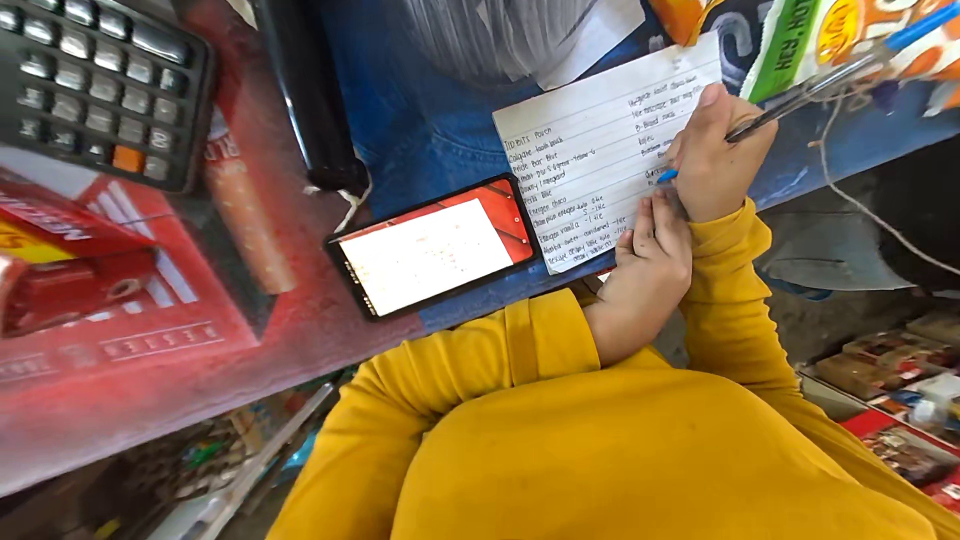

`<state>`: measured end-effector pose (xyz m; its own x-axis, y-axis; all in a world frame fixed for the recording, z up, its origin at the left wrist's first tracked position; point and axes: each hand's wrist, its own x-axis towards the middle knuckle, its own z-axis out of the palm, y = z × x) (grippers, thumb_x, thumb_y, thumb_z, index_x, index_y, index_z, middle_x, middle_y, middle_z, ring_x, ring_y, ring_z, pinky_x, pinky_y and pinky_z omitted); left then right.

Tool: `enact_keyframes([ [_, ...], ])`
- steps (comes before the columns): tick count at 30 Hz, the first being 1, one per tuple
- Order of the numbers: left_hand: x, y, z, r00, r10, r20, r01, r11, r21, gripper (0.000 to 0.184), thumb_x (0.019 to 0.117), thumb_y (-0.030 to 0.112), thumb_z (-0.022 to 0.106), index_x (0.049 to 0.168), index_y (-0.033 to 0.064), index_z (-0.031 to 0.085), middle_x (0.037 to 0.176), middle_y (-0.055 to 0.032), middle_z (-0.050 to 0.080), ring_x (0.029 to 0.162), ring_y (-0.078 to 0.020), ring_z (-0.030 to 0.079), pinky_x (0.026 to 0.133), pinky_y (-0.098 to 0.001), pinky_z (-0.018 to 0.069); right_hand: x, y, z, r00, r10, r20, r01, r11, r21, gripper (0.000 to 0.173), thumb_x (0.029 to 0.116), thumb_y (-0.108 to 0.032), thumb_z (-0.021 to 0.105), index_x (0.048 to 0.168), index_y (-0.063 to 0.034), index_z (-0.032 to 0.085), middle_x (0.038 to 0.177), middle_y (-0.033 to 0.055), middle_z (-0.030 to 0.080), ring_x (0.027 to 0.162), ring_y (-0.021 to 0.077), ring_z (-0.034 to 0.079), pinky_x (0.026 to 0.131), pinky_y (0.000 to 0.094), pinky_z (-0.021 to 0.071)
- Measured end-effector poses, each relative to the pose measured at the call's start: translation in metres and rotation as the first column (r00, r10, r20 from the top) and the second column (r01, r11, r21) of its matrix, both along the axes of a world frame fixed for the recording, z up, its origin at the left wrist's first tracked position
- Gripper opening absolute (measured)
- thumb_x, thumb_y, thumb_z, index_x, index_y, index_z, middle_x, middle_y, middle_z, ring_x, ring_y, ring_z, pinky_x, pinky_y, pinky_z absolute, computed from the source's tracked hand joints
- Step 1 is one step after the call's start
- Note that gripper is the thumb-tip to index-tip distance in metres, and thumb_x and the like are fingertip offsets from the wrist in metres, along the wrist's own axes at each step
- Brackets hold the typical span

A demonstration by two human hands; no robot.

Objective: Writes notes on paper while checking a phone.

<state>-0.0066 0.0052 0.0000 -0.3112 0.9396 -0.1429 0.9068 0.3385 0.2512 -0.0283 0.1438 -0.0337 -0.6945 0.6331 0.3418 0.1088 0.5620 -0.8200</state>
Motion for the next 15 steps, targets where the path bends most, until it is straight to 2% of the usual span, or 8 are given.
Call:
enact_keyframes([
  [7, -0.0019, 0.0014, 0.0012, 0.999, -0.016, 0.041, 0.016, 1.000, -0.010, 0.046, 0.1000, -0.006, 0.044, 0.146, -0.0128, 0.043, 0.157, -0.0312, 0.036, 0.141, -0.0405, 0.046, 0.102, -0.0413, 0.0485, 0.0014, 0.0037, 0.0003, 0.999, 0.016, 0.044, -0.017, 1.000, 0.025, 0.039, 0.1057, -0.013, 0.045, 0.068, -0.0211, 0.046, 0.055, -0.0187, 0.044, 0.048, -0.0077, 0.046, 0.048, 0.0156, 0.0419],
  [8, -0.0025, 0.0018, 0.0012, 0.998, -0.032, 0.058, 0.034, 0.999, -0.024, 0.047, 0.1007, -0.005, 0.044, 0.147, -0.0134, 0.040, 0.158, -0.0323, 0.032, 0.143, -0.0420, 0.044, 0.104, -0.0427, 0.0478, 0.0021, 0.0037, 0.0004, 0.999, 0.031, 0.039, -0.032, 0.999, 0.027, 0.039, 0.1055, -0.013, 0.045, 0.068, -0.0215, 0.046, 0.055, -0.0191, 0.044, 0.047, -0.0080, 0.046, 0.048, 0.0155, 0.0425],
  [13, -0.0001, 0.0029, -0.0004, 1.000, 0.002, 0.029, -0.002, 1.000, 0.009, 0.045, 0.1007, -0.004, 0.044, 0.145, -0.0116, 0.045, 0.156, -0.0300, 0.038, 0.139, -0.0394, 0.049, 0.100, -0.0397, 0.0497, 0.0042, 0.0054, -0.0018, 0.997, 0.072, 0.014, -0.072, 0.997, 0.029, 0.040, 0.1033, -0.013, 0.049, 0.065, -0.0239, 0.044, 0.054, -0.0198, 0.044, 0.046, -0.0082, 0.046, 0.047, 0.0151, 0.0414],
  [15, -0.0007, 0.0028, 0.0018, 0.999, -0.015, 0.044, 0.016, 1.000, -0.020, 0.046, 0.1014, -0.004, 0.043, 0.147, -0.0120, 0.042, 0.158, -0.0303, 0.035, 0.141, -0.0394, 0.047, 0.102, -0.0410, 0.0487, 0.0058, 0.0093, -0.0039, 0.994, 0.112, 0.017, -0.113, 0.992, 0.064, 0.039, 0.1022, -0.013, 0.050, 0.064, -0.0226, 0.044, 0.054, -0.0186, 0.044, 0.048, -0.0078, 0.045, 0.049, 0.0154, 0.0408],
])
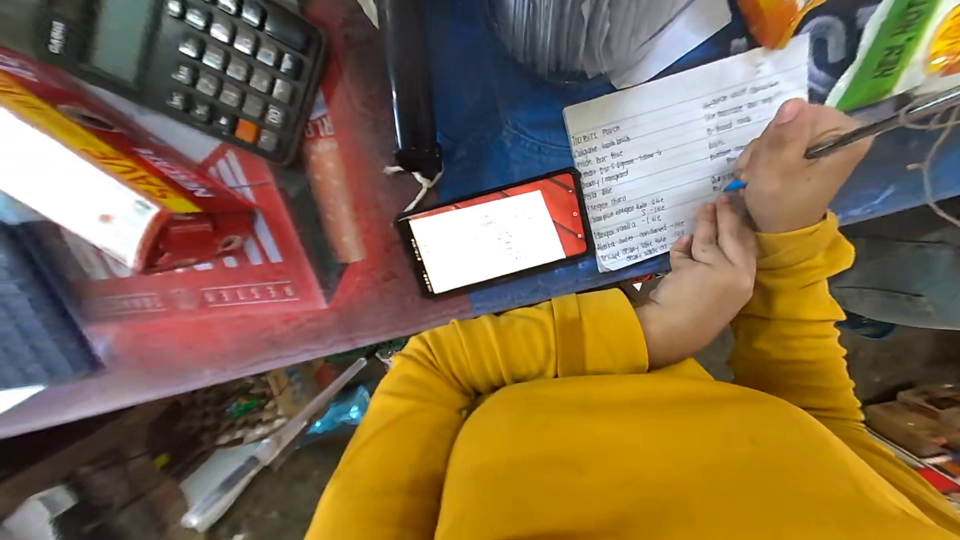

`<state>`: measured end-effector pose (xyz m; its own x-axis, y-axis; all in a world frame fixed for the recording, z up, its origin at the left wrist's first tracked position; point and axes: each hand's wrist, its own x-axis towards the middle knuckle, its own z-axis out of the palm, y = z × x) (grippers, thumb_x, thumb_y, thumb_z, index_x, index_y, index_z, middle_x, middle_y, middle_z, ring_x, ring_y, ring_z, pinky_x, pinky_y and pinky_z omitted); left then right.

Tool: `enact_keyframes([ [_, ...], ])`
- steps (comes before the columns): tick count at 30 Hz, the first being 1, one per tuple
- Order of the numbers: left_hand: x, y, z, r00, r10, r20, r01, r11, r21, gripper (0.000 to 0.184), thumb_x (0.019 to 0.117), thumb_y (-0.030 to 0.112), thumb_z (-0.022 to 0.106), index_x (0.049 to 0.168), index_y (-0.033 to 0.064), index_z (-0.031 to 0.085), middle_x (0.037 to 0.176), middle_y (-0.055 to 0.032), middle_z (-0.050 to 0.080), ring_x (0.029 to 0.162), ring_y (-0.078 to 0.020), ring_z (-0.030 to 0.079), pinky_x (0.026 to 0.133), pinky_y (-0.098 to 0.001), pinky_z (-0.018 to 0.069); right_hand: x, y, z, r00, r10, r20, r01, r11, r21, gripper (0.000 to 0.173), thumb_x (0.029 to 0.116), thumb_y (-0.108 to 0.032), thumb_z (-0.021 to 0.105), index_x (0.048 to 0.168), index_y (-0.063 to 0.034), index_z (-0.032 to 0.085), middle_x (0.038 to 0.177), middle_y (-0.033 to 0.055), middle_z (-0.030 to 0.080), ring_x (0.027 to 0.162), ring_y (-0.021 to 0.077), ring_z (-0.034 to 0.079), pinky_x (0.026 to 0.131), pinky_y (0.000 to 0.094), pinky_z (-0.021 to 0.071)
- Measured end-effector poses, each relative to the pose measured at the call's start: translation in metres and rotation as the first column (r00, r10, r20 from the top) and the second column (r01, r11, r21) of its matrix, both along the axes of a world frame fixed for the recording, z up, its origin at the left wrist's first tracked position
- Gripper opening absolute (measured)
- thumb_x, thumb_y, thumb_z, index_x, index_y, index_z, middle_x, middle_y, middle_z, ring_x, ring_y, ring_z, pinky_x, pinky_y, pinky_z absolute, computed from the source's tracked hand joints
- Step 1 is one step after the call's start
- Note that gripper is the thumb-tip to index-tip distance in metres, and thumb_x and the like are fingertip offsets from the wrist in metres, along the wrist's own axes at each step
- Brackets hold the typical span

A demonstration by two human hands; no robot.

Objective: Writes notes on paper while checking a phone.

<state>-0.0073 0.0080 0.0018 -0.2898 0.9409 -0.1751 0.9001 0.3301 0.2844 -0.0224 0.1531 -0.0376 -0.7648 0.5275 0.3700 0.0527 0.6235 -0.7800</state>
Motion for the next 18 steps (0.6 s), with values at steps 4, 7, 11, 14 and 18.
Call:
enact_keyframes([
  [4, -0.0017, 0.0002, 0.0004, 0.999, -0.030, -0.011, 0.030, 0.999, -0.018, 0.047, 0.1014, -0.005, 0.043, 0.148, -0.0119, 0.040, 0.160, -0.0300, 0.032, 0.142, -0.0397, 0.046, 0.102, -0.0417, 0.0484, -0.0006, 0.0005, 0.0026, 1.000, 0.007, 0.024, -0.008, 0.999, 0.037, 0.042, 0.1008, -0.013, 0.051, 0.060, -0.0219, 0.041, 0.054, -0.0176, 0.043, 0.048, -0.0080, 0.046, 0.049, 0.0150, 0.0402],
  [7, -0.0035, 0.0007, 0.0006, 0.999, -0.048, -0.015, 0.047, 0.998, -0.035, 0.048, 0.1013, -0.005, 0.043, 0.149, -0.0115, 0.039, 0.160, -0.0302, 0.030, 0.143, -0.0390, 0.044, 0.103, -0.0407, 0.0485, -0.0009, -0.0015, 0.0026, 1.000, -0.017, 0.003, 0.017, 1.000, 0.014, 0.040, 0.1016, -0.013, 0.050, 0.064, -0.0229, 0.044, 0.054, -0.0194, 0.043, 0.047, -0.0086, 0.045, 0.048, 0.0146, 0.0401],
  [11, -0.0075, 0.0008, 0.0063, 0.996, -0.068, 0.058, 0.073, 0.993, -0.090, 0.052, 0.1025, -0.005, 0.042, 0.153, -0.0106, 0.030, 0.164, -0.0284, 0.021, 0.150, -0.0381, 0.034, 0.108, -0.0416, 0.0439, -0.0022, -0.0044, 0.0026, 0.999, -0.045, -0.013, 0.045, 0.999, 0.008, 0.040, 0.1013, -0.012, 0.051, 0.064, -0.0233, 0.042, 0.054, -0.0188, 0.041, 0.046, -0.0085, 0.044, 0.046, 0.0148, 0.0385],
  [14, -0.0072, 0.0004, 0.0065, 0.997, -0.050, 0.050, 0.053, 0.997, -0.059, 0.050, 0.1018, -0.006, 0.042, 0.151, -0.0110, 0.034, 0.163, -0.0280, 0.027, 0.148, -0.0379, 0.038, 0.106, -0.0416, 0.0450, -0.0020, -0.0046, 0.0018, 0.998, -0.054, -0.012, 0.054, 0.998, 0.011, 0.041, 0.1014, -0.012, 0.051, 0.063, -0.0223, 0.042, 0.054, -0.0181, 0.041, 0.047, -0.0080, 0.044, 0.047, 0.0148, 0.0386],
  [18, -0.0050, 0.0009, 0.0044, 0.998, -0.027, 0.048, 0.029, 0.999, -0.046, 0.050, 0.1016, -0.006, 0.042, 0.150, -0.0117, 0.035, 0.162, -0.0285, 0.027, 0.147, -0.0373, 0.039, 0.105, -0.0409, 0.0458, -0.0023, -0.0054, 0.0021, 0.999, -0.034, -0.028, 0.032, 0.999, -0.042, 0.042, 0.1007, -0.009, 0.049, 0.062, -0.0239, 0.042, 0.053, -0.0192, 0.042, 0.046, -0.0087, 0.043, 0.045, 0.0140, 0.0371],
])
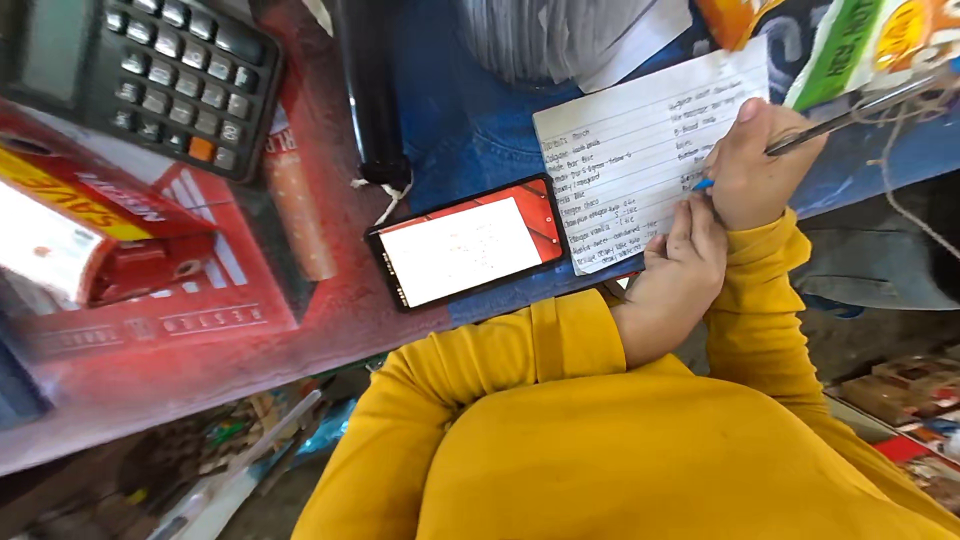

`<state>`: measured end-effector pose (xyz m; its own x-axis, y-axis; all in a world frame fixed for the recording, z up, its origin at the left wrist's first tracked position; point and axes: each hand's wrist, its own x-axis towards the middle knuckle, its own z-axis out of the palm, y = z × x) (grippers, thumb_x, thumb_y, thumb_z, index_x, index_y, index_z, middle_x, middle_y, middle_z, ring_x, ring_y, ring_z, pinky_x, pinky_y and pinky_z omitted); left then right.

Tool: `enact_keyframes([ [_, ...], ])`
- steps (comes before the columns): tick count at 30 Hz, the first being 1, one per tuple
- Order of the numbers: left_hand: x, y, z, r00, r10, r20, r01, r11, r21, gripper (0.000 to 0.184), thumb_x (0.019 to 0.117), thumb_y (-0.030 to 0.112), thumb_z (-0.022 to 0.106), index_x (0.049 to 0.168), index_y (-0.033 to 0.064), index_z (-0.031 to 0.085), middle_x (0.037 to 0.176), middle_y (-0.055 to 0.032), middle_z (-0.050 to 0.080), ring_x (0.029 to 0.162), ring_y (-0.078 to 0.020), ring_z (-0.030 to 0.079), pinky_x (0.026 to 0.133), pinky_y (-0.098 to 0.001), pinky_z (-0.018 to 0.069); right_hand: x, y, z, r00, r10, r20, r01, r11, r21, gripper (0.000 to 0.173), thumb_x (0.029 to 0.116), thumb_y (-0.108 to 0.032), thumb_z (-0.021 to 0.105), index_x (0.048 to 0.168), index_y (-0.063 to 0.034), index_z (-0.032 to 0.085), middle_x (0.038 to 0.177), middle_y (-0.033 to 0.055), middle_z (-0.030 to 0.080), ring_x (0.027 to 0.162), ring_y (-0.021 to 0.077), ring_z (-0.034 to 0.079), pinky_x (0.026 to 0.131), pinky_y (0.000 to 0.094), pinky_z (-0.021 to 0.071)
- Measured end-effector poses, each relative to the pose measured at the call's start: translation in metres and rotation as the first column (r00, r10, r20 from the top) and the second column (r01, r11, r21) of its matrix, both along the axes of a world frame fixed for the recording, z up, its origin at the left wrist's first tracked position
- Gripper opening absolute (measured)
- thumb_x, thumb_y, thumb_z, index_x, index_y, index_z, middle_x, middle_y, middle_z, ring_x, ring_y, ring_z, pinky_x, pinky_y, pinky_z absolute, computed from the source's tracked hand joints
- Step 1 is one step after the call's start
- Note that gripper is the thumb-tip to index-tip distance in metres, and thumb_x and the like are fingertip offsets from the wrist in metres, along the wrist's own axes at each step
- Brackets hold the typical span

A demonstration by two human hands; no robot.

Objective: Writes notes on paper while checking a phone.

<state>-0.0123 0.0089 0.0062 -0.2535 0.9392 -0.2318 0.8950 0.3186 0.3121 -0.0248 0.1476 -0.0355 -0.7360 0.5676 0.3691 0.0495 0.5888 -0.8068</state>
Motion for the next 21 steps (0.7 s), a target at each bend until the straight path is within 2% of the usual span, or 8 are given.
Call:
enact_keyframes([
  [2, -0.0001, -0.0002, -0.0002, 0.999, -0.004, 0.035, 0.004, 1.000, 0.003, 0.051, 0.1019, -0.006, 0.043, 0.151, -0.0129, 0.033, 0.163, -0.0303, 0.024, 0.147, -0.0401, 0.038, 0.107, -0.0423, 0.0456, -0.0005, -0.0006, 0.0057, 1.000, -0.010, 0.024, 0.013, 0.995, -0.097, 0.041, 0.1015, -0.008, 0.047, 0.064, -0.0255, 0.044, 0.052, -0.0201, 0.046, 0.044, -0.0085, 0.045, 0.043, 0.0137, 0.0393],
  [5, 0.0018, -0.0004, -0.0014, 1.000, 0.002, -0.015, -0.002, 1.000, 0.008, 0.048, 0.1003, -0.008, 0.043, 0.148, -0.0128, 0.038, 0.161, -0.0297, 0.029, 0.146, -0.0395, 0.040, 0.105, -0.0421, 0.0459, -0.0028, -0.0011, 0.0093, 0.995, -0.084, 0.053, 0.092, 0.978, -0.185, 0.043, 0.1045, -0.010, 0.042, 0.064, -0.0258, 0.043, 0.050, -0.0186, 0.046, 0.041, -0.0061, 0.046, 0.042, 0.0152, 0.0407],
  [7, 0.0020, -0.0004, -0.0014, 0.999, 0.005, -0.037, -0.005, 1.000, 0.012, 0.047, 0.1012, -0.006, 0.043, 0.147, -0.0119, 0.040, 0.160, -0.0295, 0.031, 0.145, -0.0386, 0.042, 0.104, -0.0413, 0.0459, -0.0029, -0.0014, 0.0079, 0.994, -0.095, 0.053, 0.102, 0.984, -0.148, 0.044, 0.1043, -0.011, 0.043, 0.063, -0.0253, 0.042, 0.049, -0.0179, 0.044, 0.041, -0.0058, 0.044, 0.042, 0.0159, 0.0389],
  [10, 0.0002, 0.0001, 0.0025, 1.000, -0.009, -0.002, 0.009, 1.000, -0.029, 0.049, 0.1016, -0.007, 0.041, 0.150, -0.0127, 0.035, 0.162, -0.0306, 0.026, 0.147, -0.0401, 0.039, 0.106, -0.0426, 0.0450, -0.0025, -0.0008, 0.0063, 0.997, -0.067, 0.033, 0.071, 0.991, -0.115, 0.045, 0.1035, -0.009, 0.045, 0.062, -0.0256, 0.042, 0.049, -0.0187, 0.044, 0.042, -0.0067, 0.045, 0.042, 0.0150, 0.0392],
  [15, 0.0014, -0.0006, -0.0022, 0.999, 0.000, -0.040, 0.001, 1.000, 0.020, 0.047, 0.1010, -0.007, 0.042, 0.148, -0.0123, 0.040, 0.160, -0.0303, 0.032, 0.144, -0.0390, 0.043, 0.103, -0.0406, 0.0477, -0.0029, 0.0002, 0.0024, 0.997, -0.077, 0.004, 0.077, 0.994, -0.078, 0.043, 0.1032, -0.009, 0.046, 0.063, -0.0249, 0.042, 0.051, -0.0183, 0.044, 0.043, -0.0066, 0.045, 0.043, 0.0155, 0.0389],
  [21, 0.0002, -0.0002, -0.0003, 0.999, -0.017, -0.046, 0.017, 1.000, -0.009, 0.048, 0.1008, -0.008, 0.042, 0.149, -0.0124, 0.038, 0.161, -0.0299, 0.029, 0.145, -0.0391, 0.041, 0.104, -0.0410, 0.0467, -0.0019, 0.0023, 0.0020, 0.997, -0.075, 0.003, 0.075, 0.996, -0.052, 0.043, 0.1025, -0.009, 0.047, 0.063, -0.0251, 0.041, 0.051, -0.0188, 0.043, 0.043, -0.0073, 0.044, 0.043, 0.0150, 0.0390],
])
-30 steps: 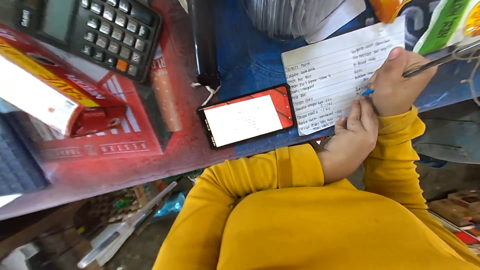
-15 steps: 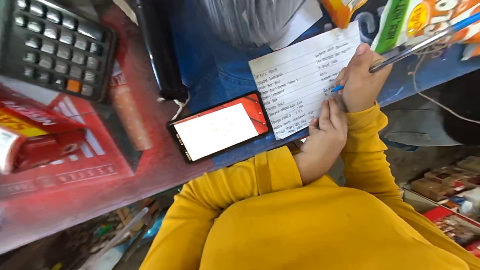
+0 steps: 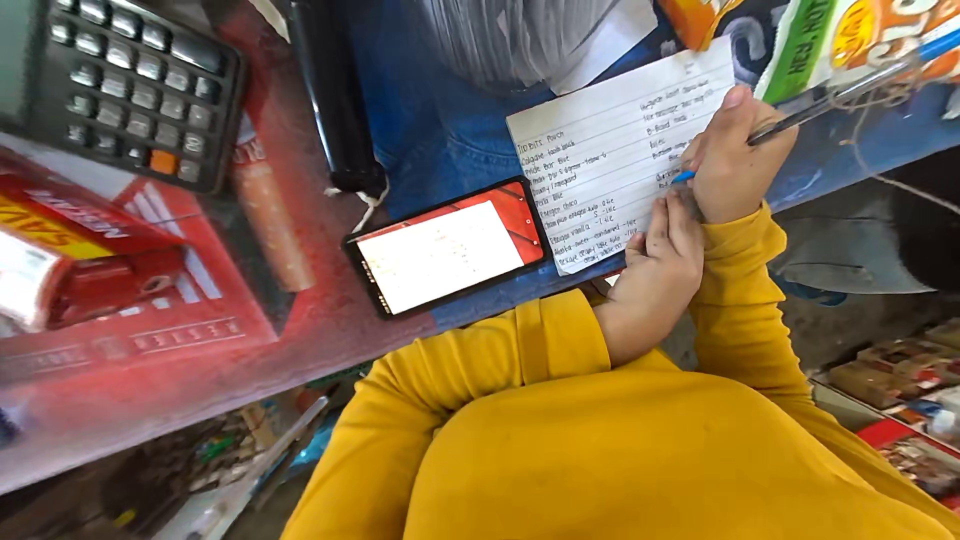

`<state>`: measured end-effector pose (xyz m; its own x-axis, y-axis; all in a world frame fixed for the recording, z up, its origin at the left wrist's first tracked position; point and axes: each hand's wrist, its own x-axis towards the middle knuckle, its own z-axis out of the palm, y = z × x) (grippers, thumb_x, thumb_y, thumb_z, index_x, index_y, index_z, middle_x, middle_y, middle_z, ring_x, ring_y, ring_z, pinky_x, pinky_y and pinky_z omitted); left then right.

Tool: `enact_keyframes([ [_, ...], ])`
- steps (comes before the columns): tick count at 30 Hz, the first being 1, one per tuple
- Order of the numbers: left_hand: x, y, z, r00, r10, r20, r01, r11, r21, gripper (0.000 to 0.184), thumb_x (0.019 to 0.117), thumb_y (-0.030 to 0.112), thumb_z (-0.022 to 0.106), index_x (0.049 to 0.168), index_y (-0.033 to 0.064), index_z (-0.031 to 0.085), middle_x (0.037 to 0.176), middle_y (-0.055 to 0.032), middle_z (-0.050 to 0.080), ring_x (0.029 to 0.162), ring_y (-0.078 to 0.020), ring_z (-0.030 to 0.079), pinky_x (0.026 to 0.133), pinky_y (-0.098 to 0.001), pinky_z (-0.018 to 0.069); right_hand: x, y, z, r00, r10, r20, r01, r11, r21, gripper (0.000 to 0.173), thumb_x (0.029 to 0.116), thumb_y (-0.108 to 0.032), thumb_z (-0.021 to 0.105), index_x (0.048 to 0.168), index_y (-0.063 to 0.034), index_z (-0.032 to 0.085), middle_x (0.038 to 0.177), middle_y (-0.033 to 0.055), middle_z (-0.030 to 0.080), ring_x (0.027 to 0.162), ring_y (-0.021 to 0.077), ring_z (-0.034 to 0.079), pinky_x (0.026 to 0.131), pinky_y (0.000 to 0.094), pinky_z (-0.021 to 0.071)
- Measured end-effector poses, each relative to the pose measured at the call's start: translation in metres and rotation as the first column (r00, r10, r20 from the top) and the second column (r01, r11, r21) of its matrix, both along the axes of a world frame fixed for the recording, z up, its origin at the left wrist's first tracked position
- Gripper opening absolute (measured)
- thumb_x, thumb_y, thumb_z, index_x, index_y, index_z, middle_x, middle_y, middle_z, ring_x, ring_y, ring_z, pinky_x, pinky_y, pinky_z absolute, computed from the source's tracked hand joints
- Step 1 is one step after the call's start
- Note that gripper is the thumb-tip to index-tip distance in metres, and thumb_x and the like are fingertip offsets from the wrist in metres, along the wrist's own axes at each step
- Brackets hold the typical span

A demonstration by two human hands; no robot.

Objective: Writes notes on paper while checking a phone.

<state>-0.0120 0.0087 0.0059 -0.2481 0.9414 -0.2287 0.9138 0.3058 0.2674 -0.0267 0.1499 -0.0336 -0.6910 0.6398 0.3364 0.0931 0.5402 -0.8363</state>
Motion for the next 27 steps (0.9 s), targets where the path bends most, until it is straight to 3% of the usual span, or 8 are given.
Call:
enact_keyframes([
  [5, 0.000, -0.001, -0.002, 0.999, 0.035, 0.020, -0.037, 0.997, 0.063, 0.043, 0.1061, 0.005, 0.040, 0.145, -0.0126, 0.043, 0.158, -0.0294, 0.035, 0.143, -0.0380, 0.045, 0.105, -0.0400, 0.0459, -0.001, 0.001, -0.001, 1.000, 0.002, 0.000, -0.002, 1.000, 0.025, 0.042, 0.1023, -0.009, 0.047, 0.063, -0.0242, 0.042, 0.052, -0.0183, 0.042, 0.044, -0.0074, 0.043, 0.044, 0.0151, 0.0382],
  [13, 0.001, -0.002, -0.001, 1.000, 0.019, 0.025, -0.020, 0.999, 0.036, 0.046, 0.1015, -0.006, 0.043, 0.147, -0.0121, 0.040, 0.159, -0.0299, 0.033, 0.145, -0.0386, 0.042, 0.105, -0.0413, 0.0448, 0.000, 0.001, 0.001, 0.999, 0.006, 0.054, -0.007, 1.000, 0.006, 0.040, 0.1030, -0.011, 0.048, 0.065, -0.0236, 0.043, 0.053, -0.0188, 0.042, 0.046, -0.0074, 0.044, 0.047, 0.0156, 0.0401],
  [17, 0.001, -0.002, -0.002, 1.000, 0.005, -0.009, -0.005, 1.000, 0.028, 0.047, 0.1005, -0.007, 0.043, 0.147, -0.0139, 0.039, 0.159, -0.0316, 0.031, 0.145, -0.0397, 0.042, 0.105, -0.0417, 0.0460, 0.000, 0.003, 0.003, 0.998, -0.028, 0.053, 0.028, 1.000, -0.005, 0.041, 0.1031, -0.010, 0.046, 0.065, -0.0235, 0.044, 0.052, -0.0186, 0.044, 0.044, -0.0074, 0.045, 0.044, 0.0148, 0.0399],
  [22, 0.000, -0.001, 0.000, 0.999, -0.014, 0.029, 0.015, 1.000, -0.016, 0.049, 0.1016, -0.007, 0.042, 0.150, -0.0125, 0.035, 0.162, -0.0307, 0.025, 0.147, -0.0396, 0.038, 0.106, -0.0422, 0.0446, 0.002, 0.005, 0.002, 0.996, 0.003, 0.085, -0.008, 0.998, 0.055, 0.039, 0.1033, -0.012, 0.047, 0.066, -0.0230, 0.043, 0.055, -0.0194, 0.042, 0.047, -0.0086, 0.045, 0.048, 0.0146, 0.0406],
  [24, 0.000, -0.001, -0.001, 0.999, -0.017, 0.033, 0.017, 1.000, -0.002, 0.049, 0.1014, -0.006, 0.043, 0.149, -0.0128, 0.036, 0.162, -0.0305, 0.025, 0.147, -0.0397, 0.038, 0.106, -0.0429, 0.0457, 0.002, 0.004, 0.006, 0.996, 0.005, 0.089, -0.004, 1.000, -0.011, 0.040, 0.1040, -0.011, 0.045, 0.066, -0.0239, 0.044, 0.054, -0.0200, 0.045, 0.046, -0.0083, 0.047, 0.047, 0.0143, 0.0419],
  [27, 0.000, 0.001, -0.005, 0.999, -0.033, -0.024, 0.033, 0.999, 0.002, 0.048, 0.1015, -0.005, 0.044, 0.149, -0.0115, 0.038, 0.162, -0.0293, 0.027, 0.145, -0.0388, 0.041, 0.102, -0.0414, 0.0485, 0.002, 0.009, 0.008, 0.999, 0.028, -0.030, -0.034, 0.971, -0.238, 0.046, 0.1061, -0.009, 0.031, 0.068, -0.0261, 0.049, 0.053, -0.0185, 0.053, 0.043, -0.0046, 0.051, 0.044, 0.0149, 0.0464],
])
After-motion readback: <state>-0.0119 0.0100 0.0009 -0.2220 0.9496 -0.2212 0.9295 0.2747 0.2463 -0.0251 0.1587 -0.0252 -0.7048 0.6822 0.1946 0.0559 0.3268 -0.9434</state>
